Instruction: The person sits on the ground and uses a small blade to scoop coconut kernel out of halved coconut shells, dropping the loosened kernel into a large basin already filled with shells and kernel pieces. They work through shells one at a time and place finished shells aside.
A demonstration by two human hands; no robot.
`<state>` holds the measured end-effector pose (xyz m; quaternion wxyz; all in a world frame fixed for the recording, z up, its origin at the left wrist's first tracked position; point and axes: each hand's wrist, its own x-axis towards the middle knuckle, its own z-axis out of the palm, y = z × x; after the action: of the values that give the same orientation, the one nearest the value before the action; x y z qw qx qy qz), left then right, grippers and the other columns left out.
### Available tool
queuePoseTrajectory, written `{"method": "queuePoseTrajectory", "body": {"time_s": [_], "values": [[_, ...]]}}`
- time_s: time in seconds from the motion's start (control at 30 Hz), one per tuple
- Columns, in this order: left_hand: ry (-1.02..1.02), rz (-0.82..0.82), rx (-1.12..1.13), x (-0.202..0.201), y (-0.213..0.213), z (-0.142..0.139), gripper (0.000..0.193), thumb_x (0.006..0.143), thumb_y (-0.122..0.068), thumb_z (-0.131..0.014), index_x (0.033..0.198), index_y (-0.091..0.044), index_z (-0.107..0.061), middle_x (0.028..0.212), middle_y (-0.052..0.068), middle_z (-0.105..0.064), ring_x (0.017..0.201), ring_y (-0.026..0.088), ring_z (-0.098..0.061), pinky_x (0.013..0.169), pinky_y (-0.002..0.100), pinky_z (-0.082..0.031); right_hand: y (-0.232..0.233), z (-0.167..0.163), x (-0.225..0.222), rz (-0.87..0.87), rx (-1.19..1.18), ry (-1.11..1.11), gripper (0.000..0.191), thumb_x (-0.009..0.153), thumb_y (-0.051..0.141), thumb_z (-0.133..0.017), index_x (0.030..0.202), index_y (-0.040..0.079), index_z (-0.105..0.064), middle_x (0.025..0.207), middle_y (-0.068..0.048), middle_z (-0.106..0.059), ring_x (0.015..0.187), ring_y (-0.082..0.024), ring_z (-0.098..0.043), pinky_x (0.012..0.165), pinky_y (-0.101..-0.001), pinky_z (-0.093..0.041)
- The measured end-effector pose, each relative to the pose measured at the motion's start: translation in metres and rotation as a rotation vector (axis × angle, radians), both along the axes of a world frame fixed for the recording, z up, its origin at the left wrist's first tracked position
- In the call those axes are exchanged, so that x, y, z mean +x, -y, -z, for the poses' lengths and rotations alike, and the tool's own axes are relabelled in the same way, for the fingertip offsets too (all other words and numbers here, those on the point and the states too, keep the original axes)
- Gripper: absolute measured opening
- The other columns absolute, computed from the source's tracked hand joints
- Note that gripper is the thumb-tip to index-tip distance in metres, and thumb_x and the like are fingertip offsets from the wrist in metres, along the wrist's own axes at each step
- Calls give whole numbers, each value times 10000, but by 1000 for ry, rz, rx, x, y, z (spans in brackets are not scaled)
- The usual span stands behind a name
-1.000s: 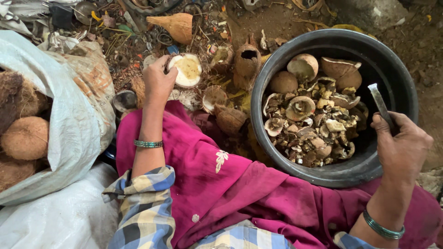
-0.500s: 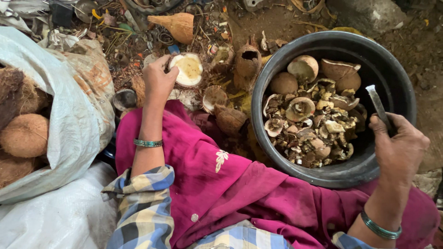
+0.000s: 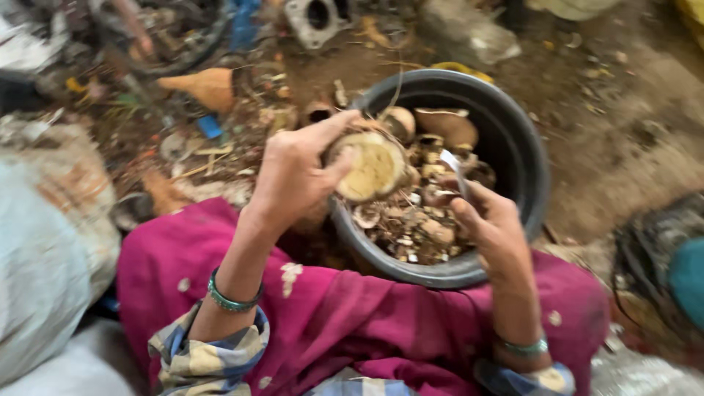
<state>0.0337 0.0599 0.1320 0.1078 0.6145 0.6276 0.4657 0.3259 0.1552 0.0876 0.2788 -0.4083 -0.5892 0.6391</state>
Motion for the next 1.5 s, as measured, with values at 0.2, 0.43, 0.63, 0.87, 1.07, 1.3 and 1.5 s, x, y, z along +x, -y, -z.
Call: {"method": "queuePoseTrajectory", "body": {"time_s": [0.2, 0.43, 0.63, 0.87, 1.07, 1.3, 1.5], "values": [[-159, 146, -111, 68, -46, -8, 571, 863, -183, -758, 1399, -68, -602, 959, 193, -747, 873, 353, -723, 769, 450, -555, -6, 19, 5, 90, -202, -206, 401, 957, 282, -702, 1294, 64, -698, 677, 131, -532, 481, 30, -348, 422, -164, -220], [670, 253, -87, 85, -64, 37, 518, 979, -327, -712, 1436, -108, -607, 1348, 178, -698, 1141, 320, -758, 973, 403, -668, -21, 31, 11, 285, -141, -192, 289, 982, 209, -698, 1198, 16, -712, 668, 98, -551, 473, 16, -364, 418, -194, -241], [1376, 71, -164, 106, -48, 79, 865, 903, -669, -466, 1577, -149, -315, 1531, 82, -516, 1339, 240, -542, 996, 433, -473, -9, 26, 4, 277, -169, -291, 299, 981, 224, -695, 1218, 43, -703, 666, 122, -510, 481, 26, -337, 422, -186, -215], [2029, 212, 148, 116, -36, 113, 921, 970, -763, -422, 1420, 33, -535, 1321, 208, -656, 1127, 335, -696, 988, 468, -595, 18, 24, -27, 78, -163, -279, 354, 965, 213, -720, 1258, 19, -674, 723, 108, -561, 511, 29, -355, 441, -183, -223], [2041, 217, 256, 110, -28, 118, 753, 1001, -672, -511, 1350, -12, -611, 1221, 169, -709, 1040, 315, -719, 923, 459, -613, 23, 9, -32, -115, -155, -104, 491, 916, 268, -722, 1364, 100, -609, 794, 82, -634, 562, 0, -488, 434, -185, -372], [2015, 9, 81, 79, -24, 114, 646, 902, -533, -680, 1337, -62, -604, 1258, 144, -707, 1102, 303, -721, 918, 466, -640, -4, -4, 3, 76, 434, 573, 355, 1002, 283, -679, 1321, 130, -653, 904, -74, -765, 717, -207, -667, 618, -380, -514], [1940, -61, -44, 85, -38, 137, 533, 952, -409, -654, 1328, -36, -597, 1235, 164, -711, 1070, 312, -722, 883, 458, -628, -26, 24, 40, 124, 892, 798, 251, 956, 92, -628, 1192, 54, -704, 1007, -202, -720, 916, -414, -680, 810, -509, -535]]}}
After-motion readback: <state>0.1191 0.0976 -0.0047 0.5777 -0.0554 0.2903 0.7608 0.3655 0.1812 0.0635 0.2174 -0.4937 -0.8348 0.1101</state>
